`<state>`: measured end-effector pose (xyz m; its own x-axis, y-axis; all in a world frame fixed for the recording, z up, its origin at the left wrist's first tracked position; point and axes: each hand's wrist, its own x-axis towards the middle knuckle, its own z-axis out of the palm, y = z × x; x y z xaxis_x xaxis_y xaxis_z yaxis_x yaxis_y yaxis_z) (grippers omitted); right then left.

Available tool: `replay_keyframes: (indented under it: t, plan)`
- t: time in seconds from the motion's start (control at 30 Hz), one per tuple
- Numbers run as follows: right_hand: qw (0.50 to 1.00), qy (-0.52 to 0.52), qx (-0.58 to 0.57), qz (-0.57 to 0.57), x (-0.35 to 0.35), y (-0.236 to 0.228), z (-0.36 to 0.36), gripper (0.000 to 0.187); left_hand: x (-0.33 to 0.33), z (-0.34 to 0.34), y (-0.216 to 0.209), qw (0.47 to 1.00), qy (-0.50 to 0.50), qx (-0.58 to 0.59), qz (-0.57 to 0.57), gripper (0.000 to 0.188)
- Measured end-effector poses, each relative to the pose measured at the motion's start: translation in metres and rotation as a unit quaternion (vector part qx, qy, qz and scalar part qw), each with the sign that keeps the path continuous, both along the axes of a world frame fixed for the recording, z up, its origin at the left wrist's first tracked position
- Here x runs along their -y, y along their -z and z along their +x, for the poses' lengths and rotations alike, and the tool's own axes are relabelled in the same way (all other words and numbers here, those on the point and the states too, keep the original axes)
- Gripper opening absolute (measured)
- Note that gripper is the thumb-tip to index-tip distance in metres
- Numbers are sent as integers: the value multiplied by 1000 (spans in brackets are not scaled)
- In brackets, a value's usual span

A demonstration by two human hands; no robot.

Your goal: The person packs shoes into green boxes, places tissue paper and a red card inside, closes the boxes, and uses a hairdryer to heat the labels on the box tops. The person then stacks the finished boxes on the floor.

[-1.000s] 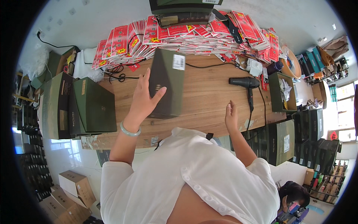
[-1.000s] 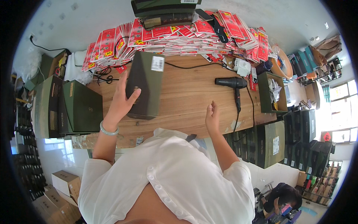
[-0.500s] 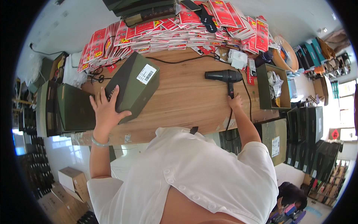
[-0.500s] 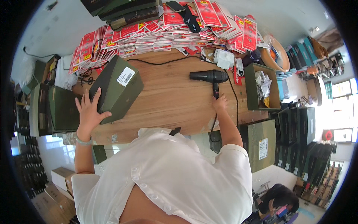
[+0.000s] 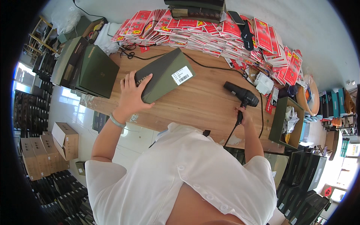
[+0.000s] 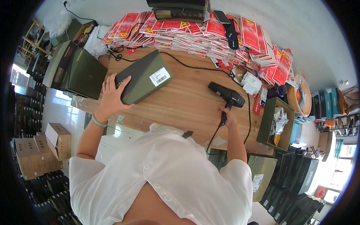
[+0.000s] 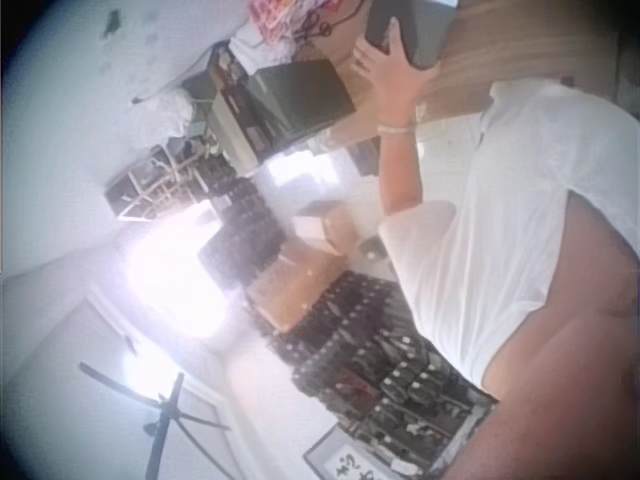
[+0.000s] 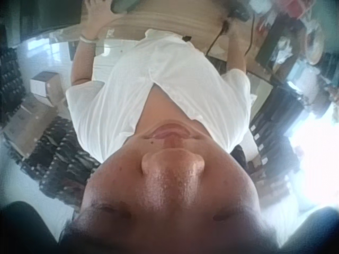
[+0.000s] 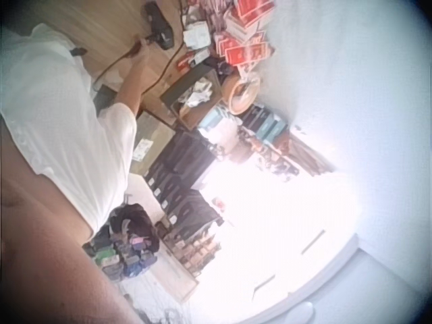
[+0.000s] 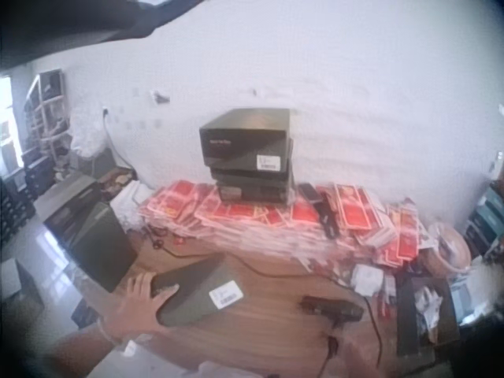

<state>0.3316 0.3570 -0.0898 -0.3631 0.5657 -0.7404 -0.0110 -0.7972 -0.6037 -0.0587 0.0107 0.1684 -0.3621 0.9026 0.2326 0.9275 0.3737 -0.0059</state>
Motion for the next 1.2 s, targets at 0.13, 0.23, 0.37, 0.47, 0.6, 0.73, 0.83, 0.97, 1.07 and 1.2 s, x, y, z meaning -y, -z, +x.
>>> replay_keyframes:
  t: [0.13,0.23,0.37,0.47,0.6,0.73,0.83,0.97,1.07,1.2]
  plan:
    - [982,-16,8,187,67,-80,-24,22,3,1,6,1000,19,5,21,100]
    - [963,9,21,270,104,-135,-39,33,2,5,4,999,28,14,24,99]
    - [931,12,36,363,144,-200,-49,35,10,15,15,998,38,7,55,103]
    - [897,-14,25,442,166,-228,-48,36,11,19,19,997,41,2,73,105]
    - [801,-102,135,575,182,-245,-48,53,13,19,21,995,38,20,92,110]
    - [874,-137,108,454,191,-264,-48,56,14,18,20,994,48,28,95,113]
    - [799,-145,175,557,195,-263,-55,54,16,19,18,993,52,36,101,114]
    - [830,-148,146,518,199,-272,-62,52,18,17,20,993,56,31,103,112]
    - [810,-149,151,546,198,-275,-67,52,19,15,21,992,56,29,107,112]
    - [827,-159,123,524,190,-261,-60,50,18,16,24,989,55,33,131,112]
